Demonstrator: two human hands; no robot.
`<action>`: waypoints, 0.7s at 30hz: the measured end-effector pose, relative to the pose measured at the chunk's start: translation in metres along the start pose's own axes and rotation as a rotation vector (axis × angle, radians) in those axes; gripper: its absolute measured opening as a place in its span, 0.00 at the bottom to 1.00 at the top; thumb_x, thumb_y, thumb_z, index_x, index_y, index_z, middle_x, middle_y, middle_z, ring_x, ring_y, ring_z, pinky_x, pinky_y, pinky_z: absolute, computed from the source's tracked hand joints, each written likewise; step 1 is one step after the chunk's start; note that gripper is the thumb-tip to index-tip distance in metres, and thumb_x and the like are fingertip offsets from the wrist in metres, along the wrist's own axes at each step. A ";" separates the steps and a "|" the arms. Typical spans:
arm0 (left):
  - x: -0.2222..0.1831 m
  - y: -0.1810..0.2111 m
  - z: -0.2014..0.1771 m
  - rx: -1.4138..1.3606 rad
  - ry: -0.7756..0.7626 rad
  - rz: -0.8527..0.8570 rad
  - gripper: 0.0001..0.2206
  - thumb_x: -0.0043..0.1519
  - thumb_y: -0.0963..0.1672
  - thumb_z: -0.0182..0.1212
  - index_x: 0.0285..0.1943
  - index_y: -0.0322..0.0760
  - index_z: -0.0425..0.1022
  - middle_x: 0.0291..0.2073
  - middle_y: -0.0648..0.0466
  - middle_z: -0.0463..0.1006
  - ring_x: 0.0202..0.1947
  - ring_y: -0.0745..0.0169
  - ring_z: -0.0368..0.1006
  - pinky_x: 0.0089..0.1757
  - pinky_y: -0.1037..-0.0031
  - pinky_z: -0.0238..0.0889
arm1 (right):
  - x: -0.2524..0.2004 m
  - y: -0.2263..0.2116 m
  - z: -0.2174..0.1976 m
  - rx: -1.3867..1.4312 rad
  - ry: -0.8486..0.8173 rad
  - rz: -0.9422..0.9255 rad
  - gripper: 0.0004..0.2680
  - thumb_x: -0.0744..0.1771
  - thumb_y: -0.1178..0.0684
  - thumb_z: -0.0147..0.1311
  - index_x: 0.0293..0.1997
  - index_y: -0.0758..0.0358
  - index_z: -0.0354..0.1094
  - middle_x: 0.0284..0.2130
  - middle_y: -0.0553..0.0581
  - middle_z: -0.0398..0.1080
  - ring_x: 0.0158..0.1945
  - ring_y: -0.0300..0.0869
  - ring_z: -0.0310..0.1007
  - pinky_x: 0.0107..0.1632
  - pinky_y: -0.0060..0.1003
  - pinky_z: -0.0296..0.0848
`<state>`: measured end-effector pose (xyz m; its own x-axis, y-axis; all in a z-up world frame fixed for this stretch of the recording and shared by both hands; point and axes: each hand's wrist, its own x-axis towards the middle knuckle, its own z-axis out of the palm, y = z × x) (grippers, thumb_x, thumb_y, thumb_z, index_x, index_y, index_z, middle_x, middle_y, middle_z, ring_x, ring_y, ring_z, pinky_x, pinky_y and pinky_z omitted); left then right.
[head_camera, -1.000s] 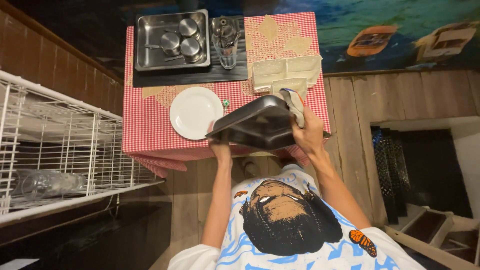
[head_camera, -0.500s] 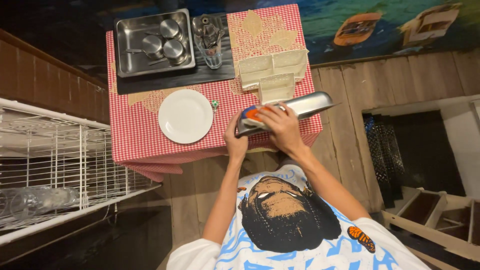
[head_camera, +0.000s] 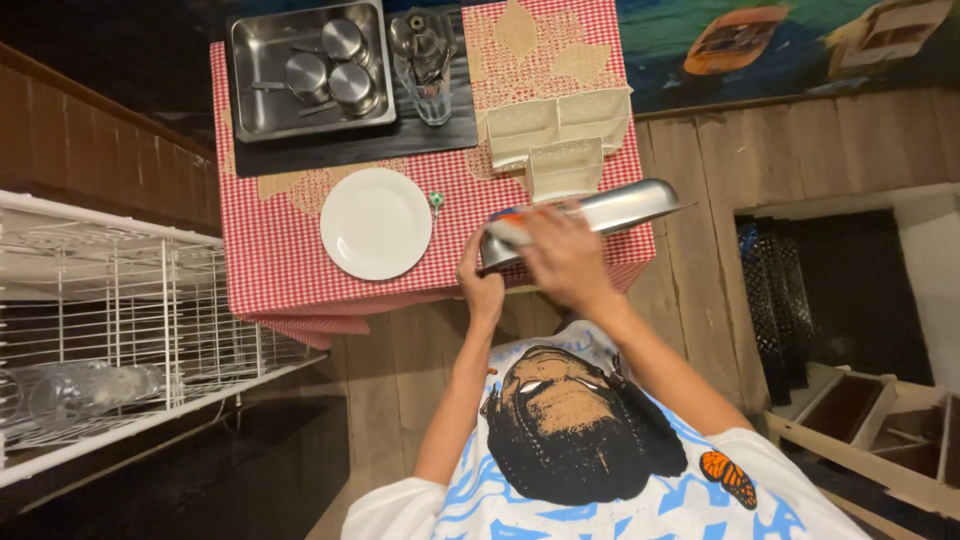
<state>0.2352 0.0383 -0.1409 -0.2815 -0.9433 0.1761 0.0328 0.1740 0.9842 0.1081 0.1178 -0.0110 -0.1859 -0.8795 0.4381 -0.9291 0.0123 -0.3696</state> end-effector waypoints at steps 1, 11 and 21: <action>0.001 0.004 0.000 0.002 -0.002 -0.005 0.33 0.45 0.29 0.42 0.64 0.25 0.72 0.57 0.44 0.78 0.61 0.53 0.72 0.62 0.68 0.60 | -0.001 0.011 -0.011 0.001 -0.003 0.004 0.15 0.68 0.49 0.52 0.61 0.60 0.71 0.55 0.60 0.74 0.59 0.52 0.72 0.65 0.54 0.60; 0.008 0.009 -0.015 0.103 -0.111 0.005 0.36 0.46 0.28 0.41 0.66 0.31 0.72 0.63 0.43 0.75 0.69 0.48 0.66 0.69 0.65 0.53 | -0.036 0.123 -0.019 -0.199 0.373 0.266 0.08 0.69 0.57 0.52 0.49 0.68 0.74 0.44 0.63 0.75 0.54 0.56 0.72 0.61 0.52 0.65; 0.018 0.130 -0.005 0.815 -0.406 0.357 0.40 0.50 0.50 0.74 0.72 0.39 0.58 0.72 0.31 0.52 0.73 0.29 0.47 0.65 0.36 0.38 | -0.031 0.103 -0.027 -0.111 0.419 0.309 0.09 0.67 0.58 0.53 0.51 0.68 0.73 0.45 0.63 0.74 0.56 0.56 0.70 0.65 0.55 0.63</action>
<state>0.2390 0.0424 -0.0102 -0.6977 -0.6545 0.2912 -0.4494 0.7164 0.5337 0.0091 0.1596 -0.0404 -0.5472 -0.5614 0.6208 -0.8347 0.3113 -0.4542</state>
